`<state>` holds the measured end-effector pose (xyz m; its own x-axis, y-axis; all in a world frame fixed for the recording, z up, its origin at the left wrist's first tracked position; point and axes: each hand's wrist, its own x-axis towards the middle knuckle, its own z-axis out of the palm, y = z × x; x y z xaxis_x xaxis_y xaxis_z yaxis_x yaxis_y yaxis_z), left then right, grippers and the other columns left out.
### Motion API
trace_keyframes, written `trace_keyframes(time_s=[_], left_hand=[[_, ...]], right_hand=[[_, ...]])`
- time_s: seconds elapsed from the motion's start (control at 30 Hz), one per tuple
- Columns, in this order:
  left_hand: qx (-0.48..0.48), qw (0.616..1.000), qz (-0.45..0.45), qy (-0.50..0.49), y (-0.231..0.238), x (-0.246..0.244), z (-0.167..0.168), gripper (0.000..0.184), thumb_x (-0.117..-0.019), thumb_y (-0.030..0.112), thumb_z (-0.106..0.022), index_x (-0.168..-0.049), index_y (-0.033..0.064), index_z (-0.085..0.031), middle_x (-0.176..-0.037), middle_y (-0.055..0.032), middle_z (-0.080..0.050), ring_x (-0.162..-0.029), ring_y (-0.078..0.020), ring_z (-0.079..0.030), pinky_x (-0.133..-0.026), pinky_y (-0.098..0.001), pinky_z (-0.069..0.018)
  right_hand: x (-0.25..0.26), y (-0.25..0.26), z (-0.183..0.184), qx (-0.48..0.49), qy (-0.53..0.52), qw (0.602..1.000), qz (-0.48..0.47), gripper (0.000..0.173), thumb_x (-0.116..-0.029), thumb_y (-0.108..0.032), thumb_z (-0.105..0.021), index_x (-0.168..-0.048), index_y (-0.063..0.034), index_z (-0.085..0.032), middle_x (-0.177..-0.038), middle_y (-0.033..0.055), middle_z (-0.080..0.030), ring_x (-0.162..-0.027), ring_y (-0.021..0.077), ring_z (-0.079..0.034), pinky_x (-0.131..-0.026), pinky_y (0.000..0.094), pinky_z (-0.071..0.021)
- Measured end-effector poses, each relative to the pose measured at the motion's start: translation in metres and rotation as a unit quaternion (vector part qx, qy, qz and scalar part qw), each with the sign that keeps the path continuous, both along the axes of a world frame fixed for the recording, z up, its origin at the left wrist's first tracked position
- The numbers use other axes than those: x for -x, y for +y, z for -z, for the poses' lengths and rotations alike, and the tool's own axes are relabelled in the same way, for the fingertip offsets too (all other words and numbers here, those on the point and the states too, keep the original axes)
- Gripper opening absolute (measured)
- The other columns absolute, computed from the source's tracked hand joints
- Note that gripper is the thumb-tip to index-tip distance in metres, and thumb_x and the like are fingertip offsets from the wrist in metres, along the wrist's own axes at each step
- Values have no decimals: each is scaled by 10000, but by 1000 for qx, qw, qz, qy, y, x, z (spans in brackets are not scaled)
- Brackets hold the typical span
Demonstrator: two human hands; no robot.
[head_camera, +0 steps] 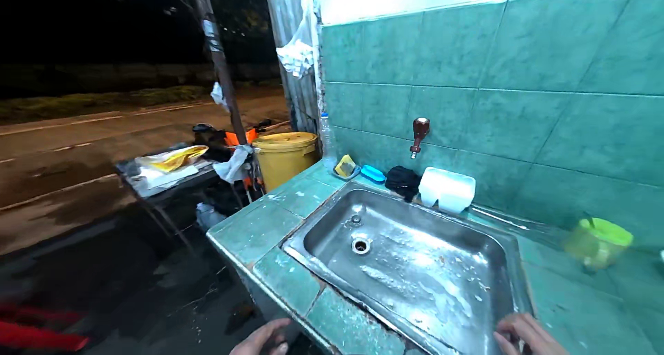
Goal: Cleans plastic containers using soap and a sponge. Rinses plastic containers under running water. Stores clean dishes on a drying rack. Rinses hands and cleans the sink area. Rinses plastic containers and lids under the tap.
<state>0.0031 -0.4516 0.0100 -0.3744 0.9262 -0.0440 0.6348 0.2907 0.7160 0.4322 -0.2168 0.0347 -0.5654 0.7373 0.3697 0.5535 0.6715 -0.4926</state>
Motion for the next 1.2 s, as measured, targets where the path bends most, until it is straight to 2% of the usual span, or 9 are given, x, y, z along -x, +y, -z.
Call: trace_keyframes(time_s=[0.13, 0.33, 0.47, 0.6, 0.77, 0.83, 0.97, 1.07, 1.2], left_hand=[[-32, 997, 74, 1, 76, 13, -12, 401, -1013, 211, -628, -1370, 30, -612, -1222, -180, -686, -1033, -294, -705, -911, -479, -582], [26, 987, 155, 24, 166, 21, -17, 398, -996, 231, -644, -1362, 75, -630, -1352, -165, -625, -1184, -306, -647, -1002, -470, -540], [61, 980, 189, 30, 220, 18, -22, 412, -1005, 256, -641, -1376, 79, -624, -1383, -181, -603, -1220, -333, -618, -1033, -491, -508], [75, 961, 263, 47, 270, 7, -12, 421, -1006, 274, -637, -1388, 97, -617, -1400, -171, -593, -1254, -321, -600, -1054, -488, -496], [68, 932, 351, 52, 314, -4, -8, 421, -985, 265, -670, -1365, 87, -633, -1352, -188, -610, -1174, -332, -633, -1034, -487, -506], [66, 932, 355, 12, 324, -1, -10, 417, -996, 271, -662, -1371, 94, -627, -1374, -175, -596, -1141, -301, -650, -992, -447, -534], [81, 937, 328, -88, 343, 10, -10, 408, -1008, 280, -647, -1375, 102, -615, -1398, -138, -586, -1109, -237, -673, -969, -406, -556], [72, 937, 284, -192, 362, 10, -4, 370, -1012, 237, -638, -1337, 62, -630, -1374, -137, -612, -1123, -231, -666, -967, -410, -551], [47, 870, 106, -479, 399, -16, -3, 330, -1060, 182, -561, -1342, 13, -590, -1313, -151, -623, -1139, -241, -642, -939, -406, -546]], right_hand=[[26, 20, -17, 12, 14, 1000, 17, 249, -985, -173, -650, -1061, 60, -697, -1080, 262, -666, -855, 345, -690, -709, 467, -595], [94, 90, -63, -138, 95, 985, 28, 359, -1002, -384, -569, -1065, -67, -726, -1064, 93, -707, -924, 205, -699, -788, 419, -609], [149, 131, -118, -144, 121, 982, 32, 351, -1010, -278, -604, -1218, -6, -684, -1190, 174, -681, -1113, 329, -662, -941, 541, -548], [215, 174, -160, -108, 126, 984, 61, 498, -1008, -297, -631, -1429, -38, -566, -1438, 232, -541, -1340, 400, -517, -1093, 559, -453], [277, 235, -186, -48, 95, 981, 161, 686, -989, -396, -667, -1582, -171, -405, -1678, 219, -200, -1522, 451, -244, -1176, 618, -324], [290, 259, -193, -36, 84, 980, 178, 665, -992, -347, -672, -1580, -176, -411, -1685, 217, -177, -1509, 458, -265, -1168, 613, -336], [297, 290, -216, -27, 85, 980, 176, 301, -977, -74, -581, -1268, -61, -655, -1394, 226, -522, -1207, 384, -587, -965, 537, -524], [292, 300, -222, -19, 96, 984, 148, 187, -1002, -67, -532, -1034, -3, -706, -1181, 202, -610, -1125, 324, -596, -946, 511, -488], [274, 322, -221, 20, 143, 989, 21, 139, -818, 64, -544, -747, -31, -617, -1030, 121, -615, -998, 242, -574, -840, 468, -472]])
